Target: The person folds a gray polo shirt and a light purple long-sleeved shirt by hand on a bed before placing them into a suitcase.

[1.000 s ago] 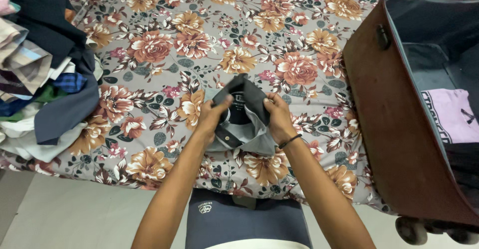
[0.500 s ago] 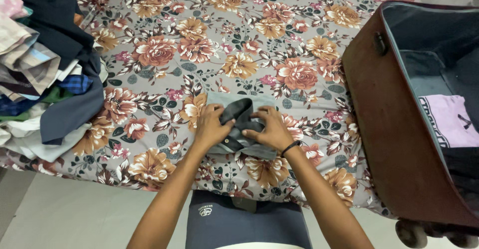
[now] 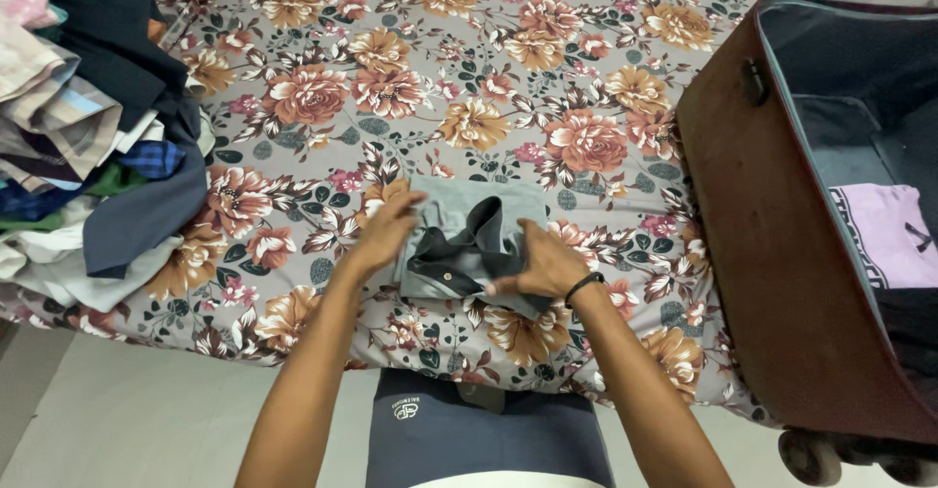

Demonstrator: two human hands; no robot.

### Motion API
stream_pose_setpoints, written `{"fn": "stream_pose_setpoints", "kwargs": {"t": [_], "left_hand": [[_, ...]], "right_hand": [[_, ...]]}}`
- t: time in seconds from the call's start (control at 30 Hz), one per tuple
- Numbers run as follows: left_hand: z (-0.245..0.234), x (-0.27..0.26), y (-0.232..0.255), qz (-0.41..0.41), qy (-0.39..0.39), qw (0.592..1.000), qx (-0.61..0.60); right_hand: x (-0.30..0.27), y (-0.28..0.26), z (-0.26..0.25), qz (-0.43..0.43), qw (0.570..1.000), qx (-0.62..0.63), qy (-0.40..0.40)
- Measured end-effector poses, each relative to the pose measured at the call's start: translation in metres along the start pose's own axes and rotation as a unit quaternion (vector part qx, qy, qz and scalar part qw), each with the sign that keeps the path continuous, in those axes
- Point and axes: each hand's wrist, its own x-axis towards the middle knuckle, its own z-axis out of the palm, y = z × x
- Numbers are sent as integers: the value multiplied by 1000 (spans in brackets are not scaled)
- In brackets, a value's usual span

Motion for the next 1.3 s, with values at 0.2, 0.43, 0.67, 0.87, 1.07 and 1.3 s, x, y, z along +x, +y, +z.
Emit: {"fn": "stream_pose_setpoints", "kwargs": {"t": [0.2,0.43,0.67,0.87,1.07,1.3], "left_hand": [[-18,-22,8,21,-116,992,35],[22,-35,51,-12,-66,945,321],[44,-30,37,167,84,957,224],[42,-4,35,45,102,960,-256],[18,4,91,-4,3,847,-531],[-15,-29,176,215,-196,804,-519]], "right_hand": [[-2,13,10,-81,994,-60,49],[17,17,24,-61,993,42,96],[17,13,12,-133,898,411,80],[18,25,-8,-155,831,530,65],[4,-4,-54,-163,762,621,82],[-4,-35,-97,-226,776,579,106]]}}
